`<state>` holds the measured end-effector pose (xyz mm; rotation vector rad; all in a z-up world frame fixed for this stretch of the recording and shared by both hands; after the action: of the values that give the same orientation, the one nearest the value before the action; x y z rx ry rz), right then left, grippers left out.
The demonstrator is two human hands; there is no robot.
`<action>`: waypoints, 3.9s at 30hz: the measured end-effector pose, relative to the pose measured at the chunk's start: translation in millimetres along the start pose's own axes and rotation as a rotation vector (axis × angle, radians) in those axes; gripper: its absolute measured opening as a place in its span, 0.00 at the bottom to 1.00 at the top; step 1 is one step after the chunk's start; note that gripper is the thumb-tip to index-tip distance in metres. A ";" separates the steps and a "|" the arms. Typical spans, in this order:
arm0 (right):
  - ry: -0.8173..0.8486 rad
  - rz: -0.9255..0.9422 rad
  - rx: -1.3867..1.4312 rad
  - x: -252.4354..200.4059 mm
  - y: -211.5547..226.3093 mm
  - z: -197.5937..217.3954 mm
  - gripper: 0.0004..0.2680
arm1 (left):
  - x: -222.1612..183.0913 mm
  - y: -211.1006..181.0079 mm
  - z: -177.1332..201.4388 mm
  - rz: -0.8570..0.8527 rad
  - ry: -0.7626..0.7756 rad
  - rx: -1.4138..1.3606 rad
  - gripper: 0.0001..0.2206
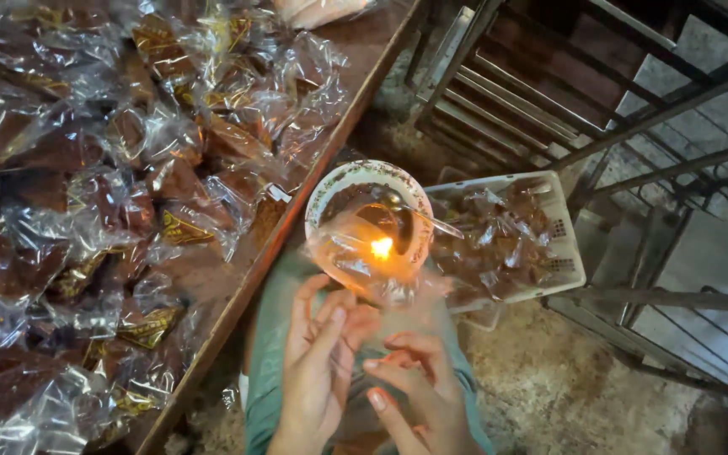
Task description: Sealing plastic bags containing food items using a candle flame
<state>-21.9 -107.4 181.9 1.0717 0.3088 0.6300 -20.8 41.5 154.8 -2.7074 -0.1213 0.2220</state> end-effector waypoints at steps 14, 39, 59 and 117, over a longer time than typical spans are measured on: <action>-0.231 -0.345 0.245 -10.5 -67.5 24.8 0.04 | -9.0 -4.3 72.2 -0.454 -0.457 1.383 0.13; -0.055 -0.315 0.124 22.1 -149.4 -43.6 0.03 | 30.8 40.1 124.9 0.092 -0.260 1.824 0.25; -0.131 0.017 -0.085 35.6 -108.5 -9.4 0.03 | 11.0 -16.9 91.7 -0.480 -0.023 2.237 0.11; 0.104 -0.528 1.118 27.1 -61.2 -10.8 0.17 | -170.8 122.0 444.6 0.073 -0.853 0.541 0.21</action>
<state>13.8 -103.0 124.3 1.9156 1.0699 -0.0253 -259.8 88.9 -272.2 -1.9246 -0.1729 1.2209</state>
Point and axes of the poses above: each hand's wrist, its own x-axis towards the middle knuckle, its own z-axis out of the back of the hand, y = z × x, the point moved 1 cm from there along x, towards the middle knuckle, and after that the axes turned 14 degrees about y, right-handed, at the moved point
